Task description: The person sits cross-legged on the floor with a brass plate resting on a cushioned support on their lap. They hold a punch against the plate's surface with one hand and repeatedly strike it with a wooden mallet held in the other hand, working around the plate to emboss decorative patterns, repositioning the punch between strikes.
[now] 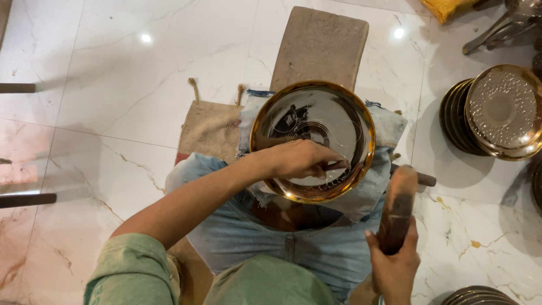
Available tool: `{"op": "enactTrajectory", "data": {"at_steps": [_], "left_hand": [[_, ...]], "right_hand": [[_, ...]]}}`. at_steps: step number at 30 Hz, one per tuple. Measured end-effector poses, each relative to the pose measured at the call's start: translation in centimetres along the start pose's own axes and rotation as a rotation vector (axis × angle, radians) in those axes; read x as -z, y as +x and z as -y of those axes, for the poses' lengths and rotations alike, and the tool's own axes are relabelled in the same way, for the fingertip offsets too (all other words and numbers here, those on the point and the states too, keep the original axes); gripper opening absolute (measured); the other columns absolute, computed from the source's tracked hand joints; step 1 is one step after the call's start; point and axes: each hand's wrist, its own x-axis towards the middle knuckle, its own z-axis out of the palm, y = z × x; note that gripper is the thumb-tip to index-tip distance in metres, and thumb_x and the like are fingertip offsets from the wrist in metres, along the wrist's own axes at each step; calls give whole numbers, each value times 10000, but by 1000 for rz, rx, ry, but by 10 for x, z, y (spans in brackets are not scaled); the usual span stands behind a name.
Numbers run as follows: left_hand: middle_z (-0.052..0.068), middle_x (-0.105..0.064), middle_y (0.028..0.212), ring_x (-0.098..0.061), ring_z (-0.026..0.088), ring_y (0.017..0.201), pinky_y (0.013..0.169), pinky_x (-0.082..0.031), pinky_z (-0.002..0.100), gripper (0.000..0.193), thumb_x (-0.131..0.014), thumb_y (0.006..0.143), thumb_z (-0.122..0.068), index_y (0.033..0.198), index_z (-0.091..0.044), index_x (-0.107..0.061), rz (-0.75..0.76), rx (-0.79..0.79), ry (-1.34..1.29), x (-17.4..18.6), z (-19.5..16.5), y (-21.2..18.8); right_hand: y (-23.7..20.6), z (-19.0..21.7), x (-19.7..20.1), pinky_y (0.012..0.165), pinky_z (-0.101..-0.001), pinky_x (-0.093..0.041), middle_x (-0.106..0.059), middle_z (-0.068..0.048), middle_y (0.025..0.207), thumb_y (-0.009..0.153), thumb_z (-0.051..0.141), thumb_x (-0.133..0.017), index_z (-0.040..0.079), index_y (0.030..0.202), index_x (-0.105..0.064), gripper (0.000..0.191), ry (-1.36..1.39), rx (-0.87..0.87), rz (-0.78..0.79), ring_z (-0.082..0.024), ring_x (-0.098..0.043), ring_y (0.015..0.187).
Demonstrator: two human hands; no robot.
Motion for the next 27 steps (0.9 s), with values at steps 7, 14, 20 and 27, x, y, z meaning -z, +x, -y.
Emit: {"op": "enactTrajectory", "data": {"at_steps": [7,14,20,27], "left_hand": [[74,-726,1253,-713,299,1075,883,-552,443,532,-727,891,-167,1405,-132,-593,91,-147,98,-2,11,8],[119,-719,1253,-721,318,1083,896,-563,448,519,-690,878,-87,1389,-78,-599,-58,-74,48,-9,14,-1],[177,-699,1124,-687,387,1057,865,-538,474,373,-688,922,-92,1280,-27,-607,-361,-59,-21,-21,6,-29],[228,-672,1095,-670,449,967,778,-525,508,292,-677,958,-113,1206,-12,-560,-777,210,-72,-57,-9,-46]], "right_hand": [[19,-1,8,933,-399,-564,-633,-220,1174,905,167,-850,17,1547,-337,835,197,159,-62,-309,-666,1025],[54,20,14,881,-479,-539,-621,-381,1230,814,320,-846,8,1565,-307,975,-424,574,16,-491,-662,1065],[87,102,34,830,-526,-575,-702,-235,1246,840,252,-793,174,1574,-401,836,-658,508,288,-443,-713,973],[107,210,35,689,-415,-607,-692,-97,1040,931,199,-644,356,1640,-304,801,-1168,741,534,-288,-736,815]]}}
